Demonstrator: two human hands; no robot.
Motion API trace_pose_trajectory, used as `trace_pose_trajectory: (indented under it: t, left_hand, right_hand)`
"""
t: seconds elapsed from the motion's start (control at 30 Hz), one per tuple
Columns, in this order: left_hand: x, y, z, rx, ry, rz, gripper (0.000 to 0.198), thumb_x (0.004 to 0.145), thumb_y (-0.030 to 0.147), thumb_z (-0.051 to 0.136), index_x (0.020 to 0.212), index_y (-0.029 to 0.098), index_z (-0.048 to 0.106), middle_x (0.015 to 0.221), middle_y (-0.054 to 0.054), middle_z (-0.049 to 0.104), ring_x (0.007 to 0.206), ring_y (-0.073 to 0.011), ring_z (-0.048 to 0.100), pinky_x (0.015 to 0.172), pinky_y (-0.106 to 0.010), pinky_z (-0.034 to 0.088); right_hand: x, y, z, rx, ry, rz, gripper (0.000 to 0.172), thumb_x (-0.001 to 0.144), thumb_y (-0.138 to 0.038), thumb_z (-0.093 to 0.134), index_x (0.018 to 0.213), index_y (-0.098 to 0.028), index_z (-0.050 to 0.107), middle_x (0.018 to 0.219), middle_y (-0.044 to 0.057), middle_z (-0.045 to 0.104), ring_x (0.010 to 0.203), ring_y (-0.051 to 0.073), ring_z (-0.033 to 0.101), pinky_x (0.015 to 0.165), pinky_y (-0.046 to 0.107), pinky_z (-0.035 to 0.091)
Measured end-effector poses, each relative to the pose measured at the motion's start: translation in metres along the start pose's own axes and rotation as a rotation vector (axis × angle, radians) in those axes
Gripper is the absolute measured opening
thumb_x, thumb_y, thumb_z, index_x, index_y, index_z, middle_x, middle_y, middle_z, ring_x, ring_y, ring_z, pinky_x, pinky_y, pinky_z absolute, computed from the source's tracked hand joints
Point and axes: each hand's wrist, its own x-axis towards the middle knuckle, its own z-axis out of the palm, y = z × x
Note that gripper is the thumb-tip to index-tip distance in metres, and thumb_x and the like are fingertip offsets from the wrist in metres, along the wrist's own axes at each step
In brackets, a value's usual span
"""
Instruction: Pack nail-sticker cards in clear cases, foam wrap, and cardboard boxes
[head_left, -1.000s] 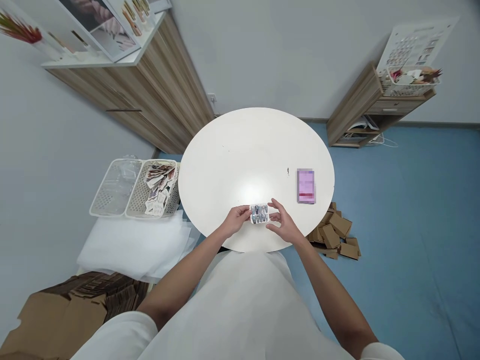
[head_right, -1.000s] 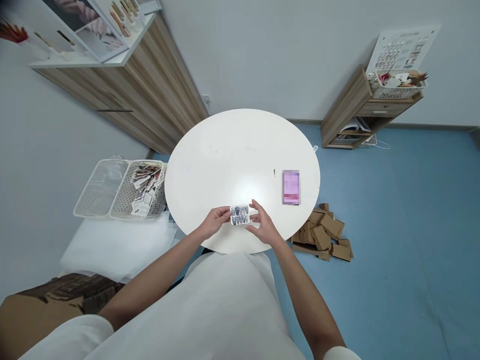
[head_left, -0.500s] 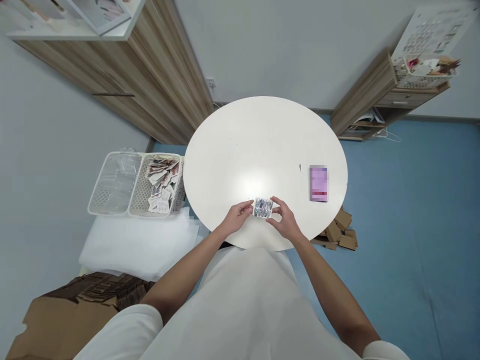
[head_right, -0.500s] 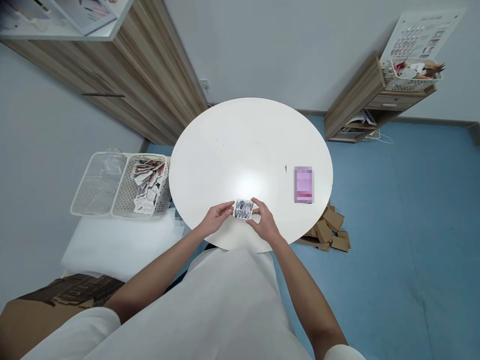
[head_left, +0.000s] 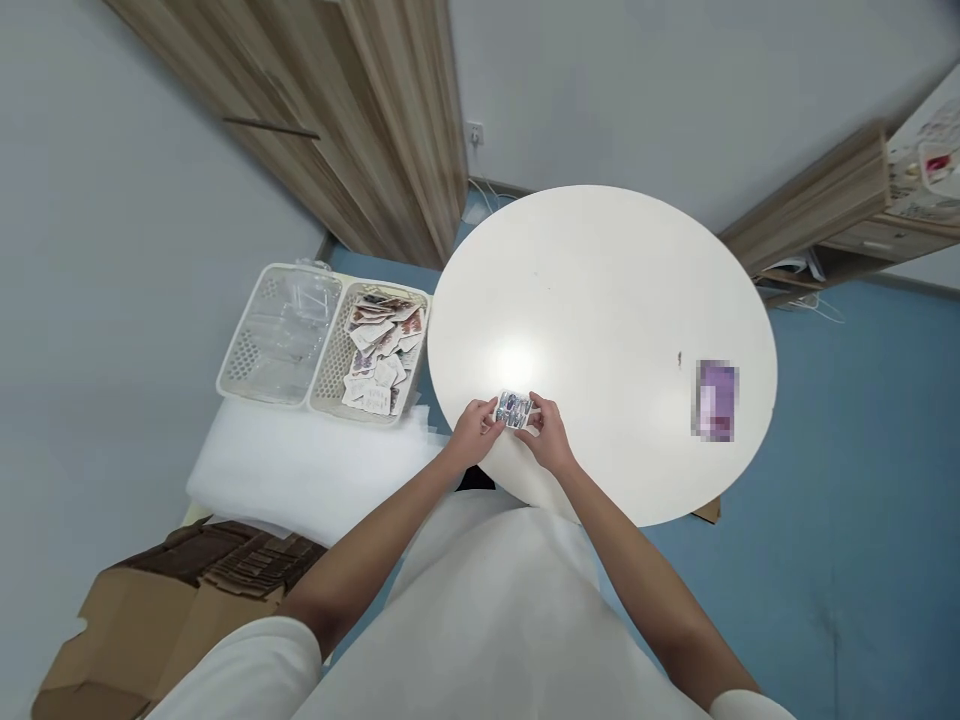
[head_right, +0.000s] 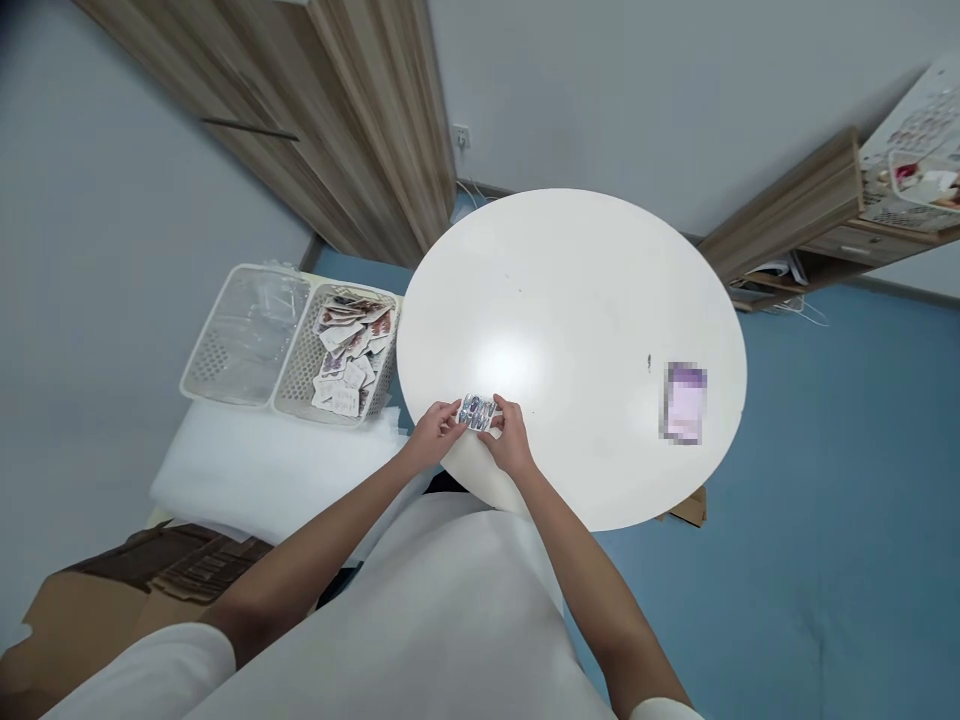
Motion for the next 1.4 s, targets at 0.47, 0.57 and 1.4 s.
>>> trace_pose_trajectory:
  t: [0.47,0.57,1.4]
  left_hand:
    - [0.005,-0.048,-0.024,0.176,0.085,-0.075,0.057,0.075,0.035,0.049,0.127,0.015,0.034,0.111,-0.013,0.041,0.107,-0.0262,0.041,0.09,-0.04,0.035]
    - [0.004,-0.051,-0.023,0.086,0.094,-0.101,0.054,0.077,0.033,0.048,0.127,0.017,0.035,0.113,-0.012,0.043,0.103,-0.0235,0.046,0.087,-0.038,0.038]
    - [0.036,-0.05,-0.054,0.122,0.18,-0.037,0.051,0.081,0.027,0.042,0.13,0.018,0.032,0.129,-0.01,0.039,0.121,-0.0245,0.033,0.099,-0.041,0.03]
  right_hand:
    - [0.021,-0.001,0.066,-0.181,0.016,0.174,0.074,0.065,-0.029,0.062,0.13,-0.028,0.027,0.111,0.008,0.043,0.089,0.02,0.049,0.08,0.04,0.045]
    - [0.013,-0.003,0.071,-0.015,0.066,0.241,0.07,0.065,-0.033,0.062,0.127,-0.026,0.03,0.115,0.008,0.045,0.094,0.019,0.05,0.085,0.04,0.043]
    - [0.062,-0.018,0.089,0.183,0.04,0.142,0.071,0.067,-0.033,0.063,0.128,-0.03,0.026,0.128,0.008,0.04,0.106,0.02,0.047,0.087,0.039,0.041]
